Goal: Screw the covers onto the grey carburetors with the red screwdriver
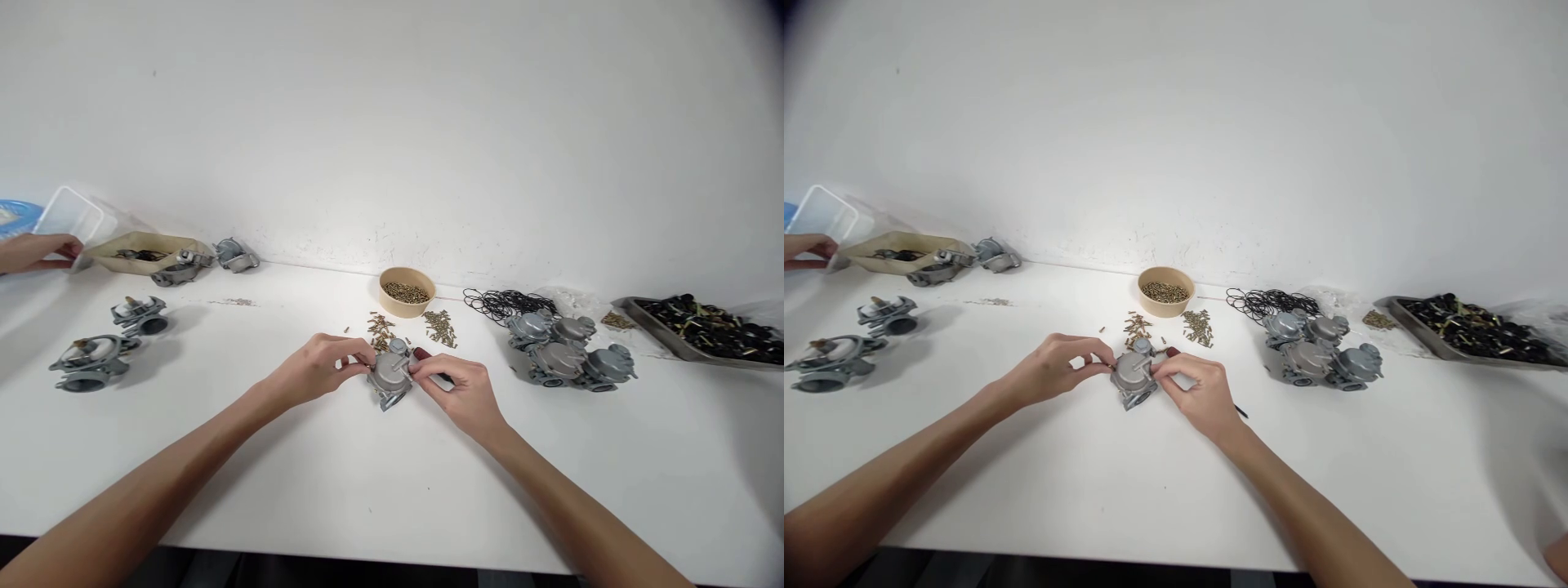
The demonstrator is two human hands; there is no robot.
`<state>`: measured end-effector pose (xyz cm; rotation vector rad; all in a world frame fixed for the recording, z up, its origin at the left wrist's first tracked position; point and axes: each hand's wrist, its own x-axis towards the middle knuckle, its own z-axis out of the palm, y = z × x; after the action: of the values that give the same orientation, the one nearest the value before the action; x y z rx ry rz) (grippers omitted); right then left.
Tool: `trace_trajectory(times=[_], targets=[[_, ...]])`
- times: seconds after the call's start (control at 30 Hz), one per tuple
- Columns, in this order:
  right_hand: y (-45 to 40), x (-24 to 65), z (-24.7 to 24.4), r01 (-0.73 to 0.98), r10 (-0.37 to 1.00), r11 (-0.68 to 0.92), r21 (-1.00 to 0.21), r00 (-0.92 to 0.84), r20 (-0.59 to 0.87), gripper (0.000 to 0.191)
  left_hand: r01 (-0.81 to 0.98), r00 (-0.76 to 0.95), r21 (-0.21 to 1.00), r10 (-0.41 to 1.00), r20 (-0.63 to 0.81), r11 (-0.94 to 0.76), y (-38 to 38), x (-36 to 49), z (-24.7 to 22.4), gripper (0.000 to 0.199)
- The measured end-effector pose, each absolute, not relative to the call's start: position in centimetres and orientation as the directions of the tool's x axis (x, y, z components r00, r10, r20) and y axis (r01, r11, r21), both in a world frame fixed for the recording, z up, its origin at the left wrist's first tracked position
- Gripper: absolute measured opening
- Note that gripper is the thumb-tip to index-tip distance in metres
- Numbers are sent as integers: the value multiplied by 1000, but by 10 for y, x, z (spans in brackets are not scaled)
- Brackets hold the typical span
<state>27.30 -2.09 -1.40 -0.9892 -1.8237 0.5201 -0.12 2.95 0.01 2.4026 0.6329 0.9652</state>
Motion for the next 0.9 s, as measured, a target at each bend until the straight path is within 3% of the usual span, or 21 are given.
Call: trace_trajectory(times=[0.3, 0.43, 0.53, 0.6, 0.8, 0.9], targets=[[-20, 277, -7, 410, 899, 435, -801, -146, 413, 8, 301, 641, 671, 665, 383, -678, 32, -2, 5, 8], [-8, 288, -11, 649, 896, 395, -651, -115, 429, 15, 293, 650, 730, 689, 322, -618, 31, -3, 10, 10], [1, 296, -17, 813, 929, 324, -483, -177, 326, 30, 305, 624, 732, 708, 331, -610, 24, 3, 13, 43], [5, 298, -21, 840, 938, 315, -442, -204, 281, 33, 352, 586, 718, 740, 331, -600, 15, 11, 12, 60], [6, 302, -3, 819, 912, 361, -446, -211, 351, 31, 421, 576, 670, 751, 324, -611, -4, 37, -6, 63], [6, 304, 34, 749, 885, 385, -539, -134, 445, 36, 330, 648, 699, 690, 322, -635, 4, 34, -10, 55]])
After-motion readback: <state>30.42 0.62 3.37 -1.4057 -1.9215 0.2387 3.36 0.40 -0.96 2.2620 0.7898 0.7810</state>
